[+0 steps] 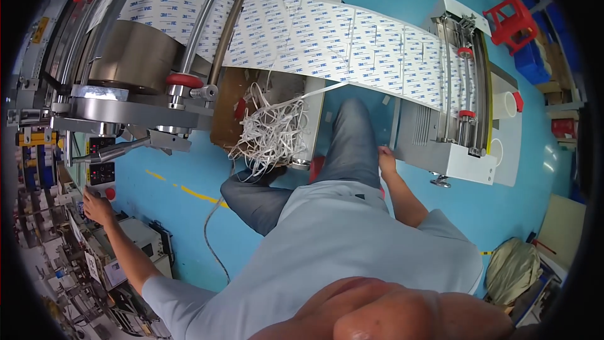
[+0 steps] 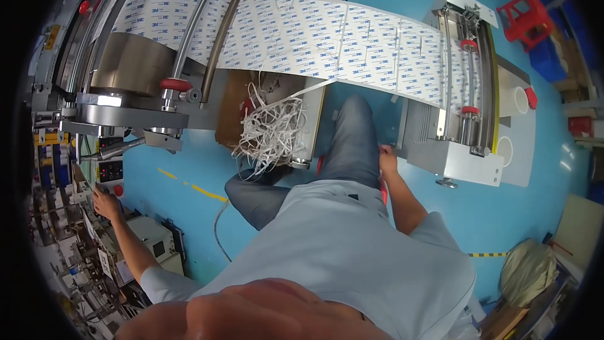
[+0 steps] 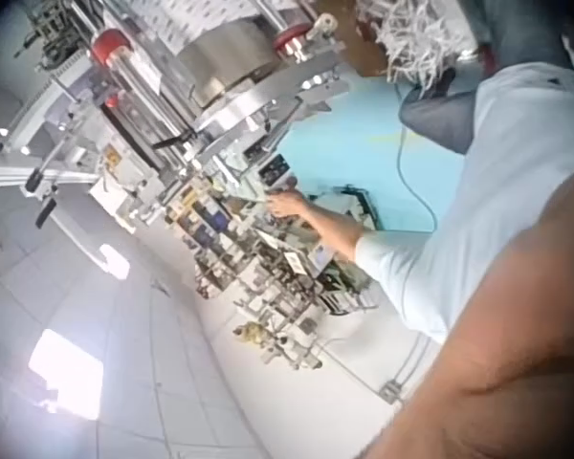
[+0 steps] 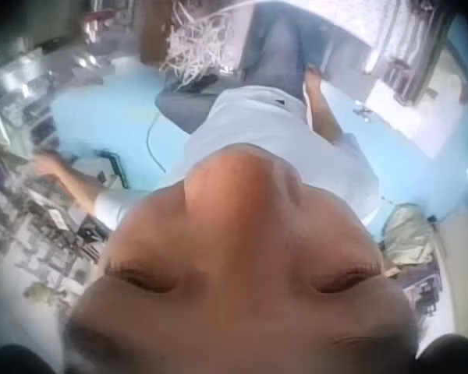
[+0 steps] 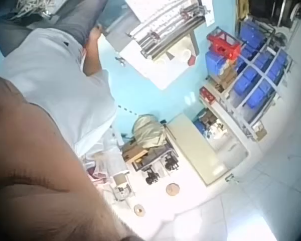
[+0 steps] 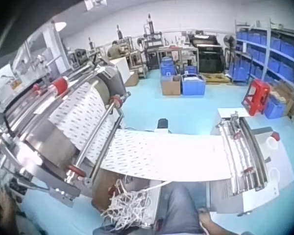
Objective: Removing waste material from sheets of adhesive labels and stacking the finished products at a production station.
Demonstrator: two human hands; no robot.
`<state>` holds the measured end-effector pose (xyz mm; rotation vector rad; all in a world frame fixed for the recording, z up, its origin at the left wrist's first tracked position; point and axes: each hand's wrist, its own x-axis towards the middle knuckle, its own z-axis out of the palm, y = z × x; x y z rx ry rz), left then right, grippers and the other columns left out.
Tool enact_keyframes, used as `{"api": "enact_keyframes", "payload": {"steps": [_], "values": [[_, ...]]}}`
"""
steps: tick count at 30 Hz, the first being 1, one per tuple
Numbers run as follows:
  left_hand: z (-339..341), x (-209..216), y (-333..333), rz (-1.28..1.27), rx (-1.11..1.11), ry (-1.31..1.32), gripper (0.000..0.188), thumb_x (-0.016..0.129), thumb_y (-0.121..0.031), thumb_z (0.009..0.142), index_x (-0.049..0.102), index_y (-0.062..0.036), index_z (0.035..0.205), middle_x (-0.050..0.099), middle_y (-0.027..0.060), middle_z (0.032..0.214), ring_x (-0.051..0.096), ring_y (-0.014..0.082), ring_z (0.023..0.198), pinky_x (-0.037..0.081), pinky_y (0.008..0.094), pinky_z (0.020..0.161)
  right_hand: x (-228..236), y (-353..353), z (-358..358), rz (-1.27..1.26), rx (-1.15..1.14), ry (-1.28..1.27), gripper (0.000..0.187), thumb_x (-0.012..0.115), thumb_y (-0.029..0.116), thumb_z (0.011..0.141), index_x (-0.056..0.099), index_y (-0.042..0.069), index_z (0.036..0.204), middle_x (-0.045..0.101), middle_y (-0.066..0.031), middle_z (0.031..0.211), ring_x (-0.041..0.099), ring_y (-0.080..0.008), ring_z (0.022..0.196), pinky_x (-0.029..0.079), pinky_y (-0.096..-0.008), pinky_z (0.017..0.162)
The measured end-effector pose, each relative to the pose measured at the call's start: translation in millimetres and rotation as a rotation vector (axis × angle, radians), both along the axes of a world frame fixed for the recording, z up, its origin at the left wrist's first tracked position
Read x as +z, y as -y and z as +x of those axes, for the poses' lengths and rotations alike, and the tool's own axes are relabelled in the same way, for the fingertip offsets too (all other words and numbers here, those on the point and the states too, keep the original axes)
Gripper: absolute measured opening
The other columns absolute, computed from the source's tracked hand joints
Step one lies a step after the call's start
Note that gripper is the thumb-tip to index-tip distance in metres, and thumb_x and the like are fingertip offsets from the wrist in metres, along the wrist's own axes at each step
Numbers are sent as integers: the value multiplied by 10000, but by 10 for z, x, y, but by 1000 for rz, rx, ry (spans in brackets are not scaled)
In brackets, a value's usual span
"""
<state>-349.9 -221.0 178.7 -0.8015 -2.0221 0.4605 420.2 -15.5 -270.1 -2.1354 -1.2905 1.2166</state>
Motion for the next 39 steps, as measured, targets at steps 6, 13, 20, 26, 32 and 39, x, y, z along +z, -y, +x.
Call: {"api": "enact_keyframes", "payload": {"steps": [6,13,20,26,32,39], "values": [[1426,-1744,-400,434,-402,818,413,658,-149,775,518,6,1131,552,182,1085,509,317,1060,404,397,909,1242,-274,-519,387,37,-451,162,592,132,857,598,45,994,616,-43,846,567,-111,795,454,-243,747],[3669,-1905,-2509,450,-828,1689,592,573,-248,865,320,25,1326,408,203,1321,406,298,1218,313,363,1008,2061,-821,-1473,144,376,-957,434,592,124,860,432,54,1257,529,-95,1198,553,-116,885,457,-256,791],[3826,-1900,-2944,239,-810,2092,338,464,-296,941,578,3,1048,638,76,797,594,130,776,451,256,717,2284,-1122,-1765,92,347,-1265,578,570,135,866,293,74,1370,406,-107,1344,517,-114,881,432,-269,824],[3746,-1857,-2852,378,-728,2037,335,440,-293,949,603,-1,927,555,26,671,537,95,665,426,241,620,2279,-1168,-1864,87,390,-1380,556,561,134,870,308,70,1361,430,-109,1326,525,-110,869,437,-262,799],[3688,-1863,-2822,493,-741,2040,302,449,-267,946,607,-10,923,539,10,682,487,74,628,398,217,593,2320,-1137,-1941,88,361,-1404,484,538,123,881,359,58,1326,492,-113,1263,542,-107,826,448,-251,783],[3665,-1816,-2797,531,-701,2012,294,466,-268,939,614,-15,915,542,7,697,481,72,646,394,221,604,2322,-1103,-1996,93,350,-1394,456,535,128,883,379,50,1305,508,-107,1239,543,-107,833,452,-250,794]]}}
